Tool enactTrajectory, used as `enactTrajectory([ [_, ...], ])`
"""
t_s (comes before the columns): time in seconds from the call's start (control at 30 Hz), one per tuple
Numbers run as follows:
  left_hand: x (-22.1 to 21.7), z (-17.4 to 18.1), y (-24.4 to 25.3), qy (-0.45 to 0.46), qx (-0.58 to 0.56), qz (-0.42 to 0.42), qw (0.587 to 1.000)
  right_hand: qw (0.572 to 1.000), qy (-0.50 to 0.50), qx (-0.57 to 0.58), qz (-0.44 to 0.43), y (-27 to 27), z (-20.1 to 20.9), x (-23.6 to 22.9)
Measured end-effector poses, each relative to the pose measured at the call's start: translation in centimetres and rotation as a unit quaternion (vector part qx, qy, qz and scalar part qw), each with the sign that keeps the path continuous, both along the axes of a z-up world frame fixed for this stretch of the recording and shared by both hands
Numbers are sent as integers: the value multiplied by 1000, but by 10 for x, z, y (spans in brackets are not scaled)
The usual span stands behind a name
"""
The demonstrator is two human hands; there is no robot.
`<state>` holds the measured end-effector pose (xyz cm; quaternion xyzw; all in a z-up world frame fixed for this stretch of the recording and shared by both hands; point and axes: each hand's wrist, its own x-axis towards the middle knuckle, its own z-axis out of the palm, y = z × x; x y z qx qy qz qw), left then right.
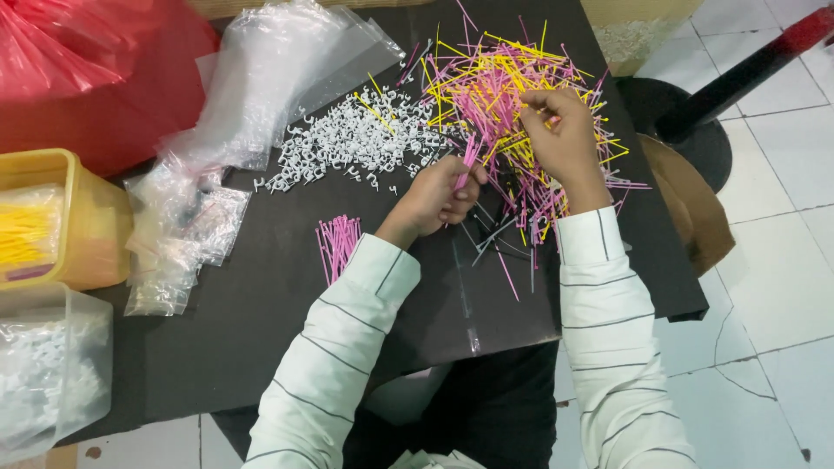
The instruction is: Sorting pink plastic sticks from a multi-colored pile and bundling them together for packaging.
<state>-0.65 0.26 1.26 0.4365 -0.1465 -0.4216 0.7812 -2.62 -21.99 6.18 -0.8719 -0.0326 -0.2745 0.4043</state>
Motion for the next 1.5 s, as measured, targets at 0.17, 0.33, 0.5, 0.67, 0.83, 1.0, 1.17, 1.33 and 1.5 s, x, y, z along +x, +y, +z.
enactTrajectory([
  [0.17,-1,8,2,-13,2,-10,1000,963,109,164,186,44,21,-13],
  [0.33,-2,8,-2,0,7,-3,1000,940,161,151,258,60,30,-20],
  [0.5,1,-12,-14,-100,-45,108,988,970,139,129,151,28,5,-5],
  [0.67,-7,11,-8,-260,-75,265,926,981,147,79,100,37,2,-8],
  [0.83,0,-2,-13,-261,-154,317,899,968,187,39,164,63,10,-19],
  [1.0,-11,21,-6,-213,-66,294,929,941,215,35,260,74,-9,-20],
  [1.17,23,-43,-17,-226,-53,266,936,965,134,-17,226,69,37,-33],
  [1.33,-6,3,-10,-216,-76,229,946,995,18,-42,87,54,37,-29],
  [1.5,-19,7,-11,-232,-15,181,955,973,107,69,191,78,35,-42],
])
